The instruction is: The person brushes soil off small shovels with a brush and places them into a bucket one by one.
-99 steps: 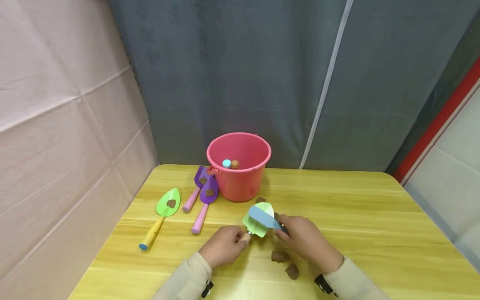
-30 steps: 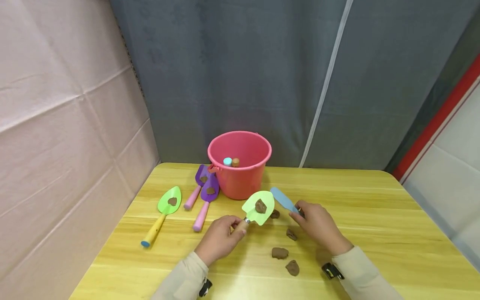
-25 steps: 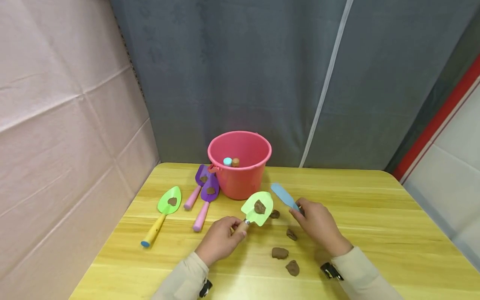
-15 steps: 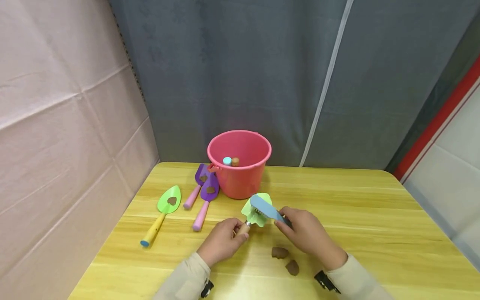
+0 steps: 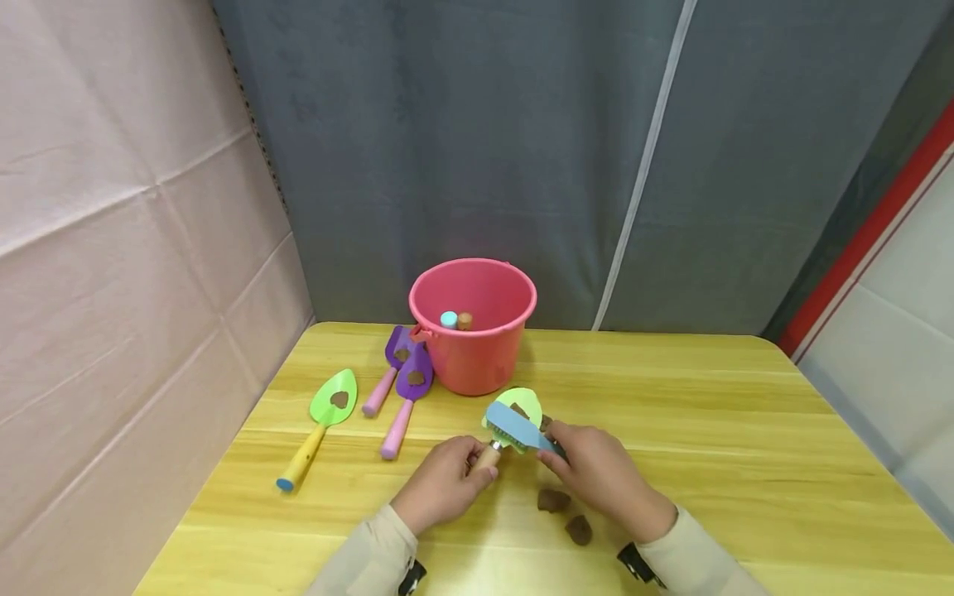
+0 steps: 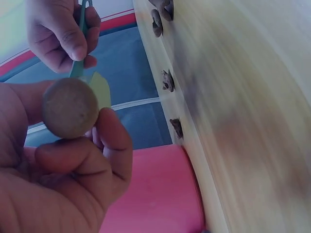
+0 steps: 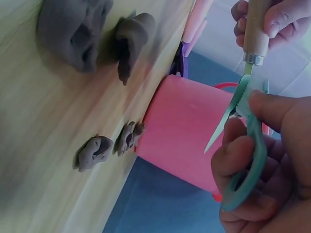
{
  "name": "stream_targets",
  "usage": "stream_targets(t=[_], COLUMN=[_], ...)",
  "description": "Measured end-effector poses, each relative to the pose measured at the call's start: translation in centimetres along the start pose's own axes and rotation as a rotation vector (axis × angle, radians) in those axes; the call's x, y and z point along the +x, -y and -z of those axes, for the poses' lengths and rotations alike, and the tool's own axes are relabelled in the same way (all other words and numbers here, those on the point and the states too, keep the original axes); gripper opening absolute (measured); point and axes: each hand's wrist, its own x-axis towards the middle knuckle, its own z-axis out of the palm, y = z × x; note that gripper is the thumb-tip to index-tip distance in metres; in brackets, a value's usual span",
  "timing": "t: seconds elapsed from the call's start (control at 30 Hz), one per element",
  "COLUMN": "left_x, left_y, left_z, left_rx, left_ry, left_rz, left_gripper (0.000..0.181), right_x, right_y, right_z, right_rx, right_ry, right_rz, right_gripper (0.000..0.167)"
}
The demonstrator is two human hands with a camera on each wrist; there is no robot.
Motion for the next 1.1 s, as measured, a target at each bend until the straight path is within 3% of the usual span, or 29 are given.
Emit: stream_targets(t=[0.37,0.73,1.1], left_x=[-0.2,-0.6,-1.0], left_y=[0.2,0.7,1.0], left_z=[0.1,0.0,0.3], left_rx=[-0.038,-0.048,-0.057], left_ry=[0.036,0.059,0.078], left_rz=[0.030,0.044,0.064], left_gripper=[0.012,0.014,0.012], right_x=[0.1,0.3,0.1], right_y=[-1.5,-2.8,-5.0], right_z=[0.0,-0.2,-0.7], right_rx=[0.021,0.040,0.058], right_ry=[0.001,0.056,0.044], right_rz=[-0.096,-0.173,-0.236], right_gripper=[0.020,0.018,0.016])
